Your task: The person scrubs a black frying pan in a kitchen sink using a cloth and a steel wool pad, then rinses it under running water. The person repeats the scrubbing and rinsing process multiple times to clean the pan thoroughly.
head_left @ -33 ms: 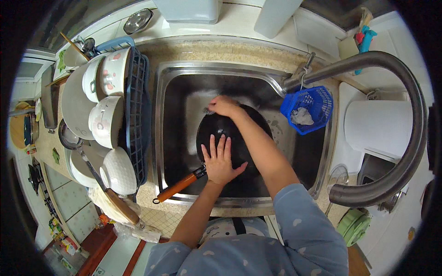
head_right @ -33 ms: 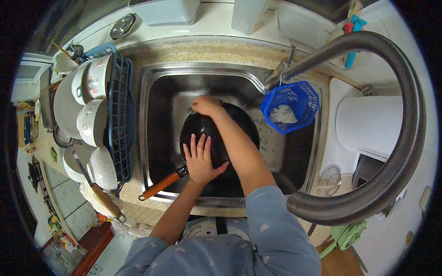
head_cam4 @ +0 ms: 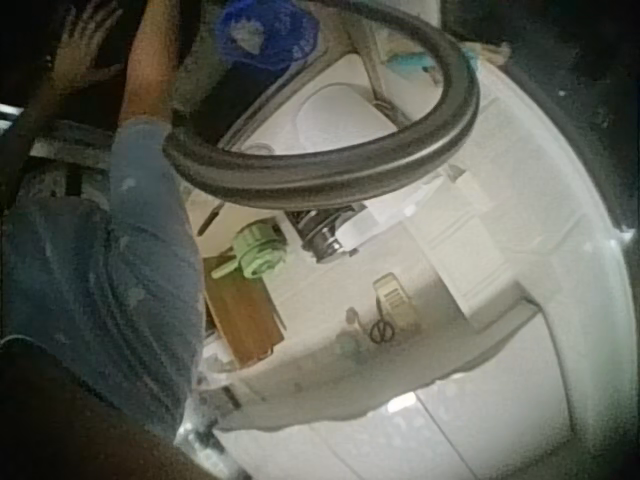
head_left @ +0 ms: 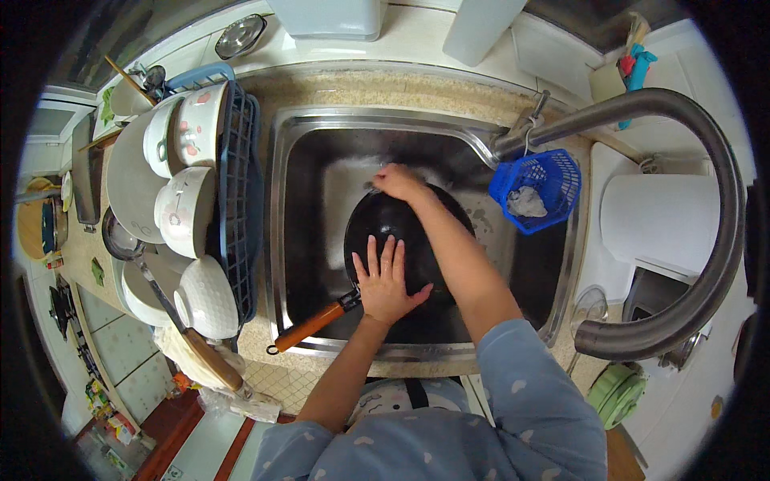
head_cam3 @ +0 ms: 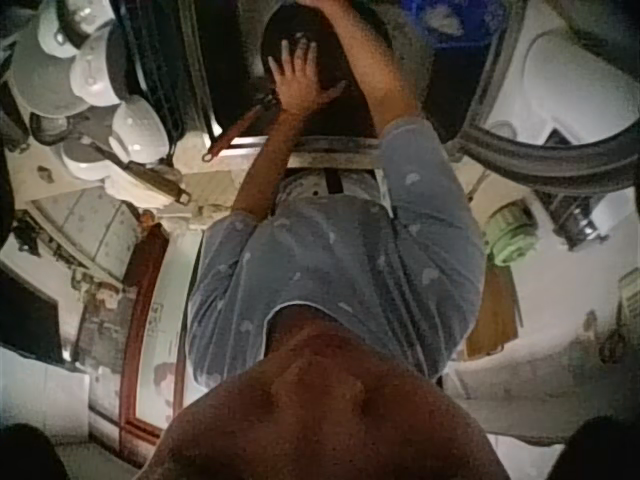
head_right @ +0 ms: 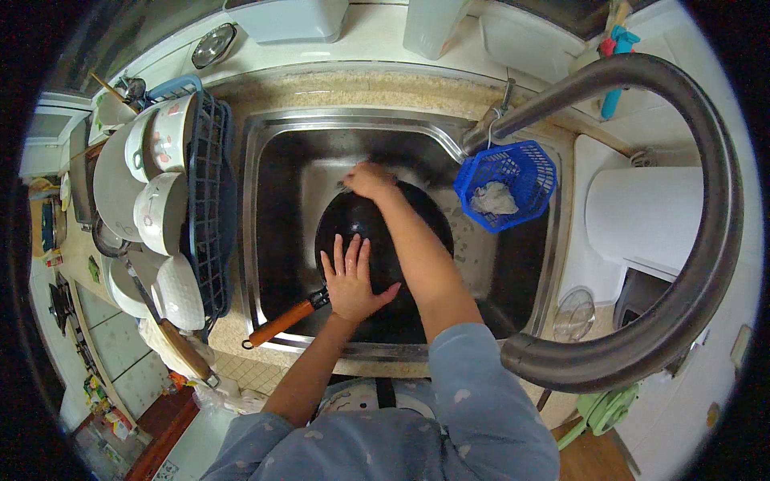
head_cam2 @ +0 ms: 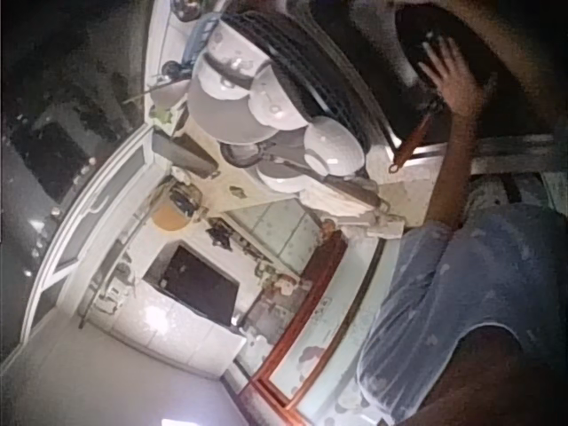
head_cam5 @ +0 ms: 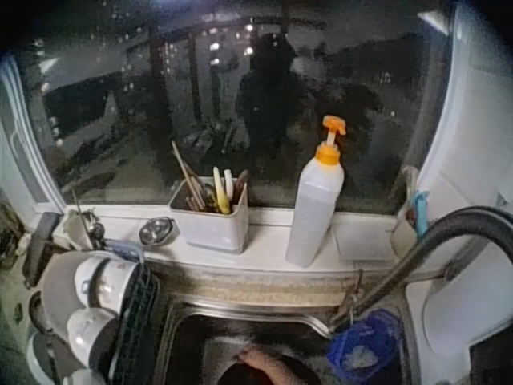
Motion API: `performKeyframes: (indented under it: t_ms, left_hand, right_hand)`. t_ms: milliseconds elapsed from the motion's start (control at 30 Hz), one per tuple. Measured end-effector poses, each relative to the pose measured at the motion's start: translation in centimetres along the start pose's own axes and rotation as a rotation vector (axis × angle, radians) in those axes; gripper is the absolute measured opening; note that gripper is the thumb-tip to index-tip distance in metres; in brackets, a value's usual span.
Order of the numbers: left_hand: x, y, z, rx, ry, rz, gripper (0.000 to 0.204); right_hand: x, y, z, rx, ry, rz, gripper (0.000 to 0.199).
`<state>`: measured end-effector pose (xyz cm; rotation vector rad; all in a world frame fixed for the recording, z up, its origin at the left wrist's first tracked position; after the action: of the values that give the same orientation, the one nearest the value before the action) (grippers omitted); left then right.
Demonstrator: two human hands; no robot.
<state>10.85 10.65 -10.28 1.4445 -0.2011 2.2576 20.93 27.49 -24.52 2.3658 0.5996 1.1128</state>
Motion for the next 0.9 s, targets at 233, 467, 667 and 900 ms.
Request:
performKeyframes:
  t_ms: [233, 467, 667, 900]
  left_hand:
    - [-0.1, 0.2, 0.2, 0.009, -0.029, 0.001, 0.091]
    - [-0.2, 0.6, 0.4, 0.050, -0.102, -0.003, 0.091]
    - [-0.5, 0.5, 1.1, 0.007, -0.166, -0.002, 0.083]
    - [-1.2, 0.7, 1.2, -0.009, -0.218, 0.006, 0.065]
  right_hand:
    - [0.7, 3.8, 16.4, -0.197, 0.066, 0.166, 0.042]
    - [-8.5, 13.9, 23.8, -0.683, -1.371, 0.451, 0.044]
    - [-15.0, 19.8, 21.4, -0.437, -1.868, 0.618, 0.038]
    - [-9.7, 26.7, 5.3, -0.605, -0.675, 0.994, 0.035]
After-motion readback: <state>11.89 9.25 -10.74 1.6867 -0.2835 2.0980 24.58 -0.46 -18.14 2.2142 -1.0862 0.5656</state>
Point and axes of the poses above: each hand's wrist, its own y-axis away from the middle knuckle, its own x-axis out of the back of the hand, z = x × y, the point moved 5 cm from there along -y, towards the middle knuckle, and after that the axes turned 7 degrees about -z, right-handed, at the moved point
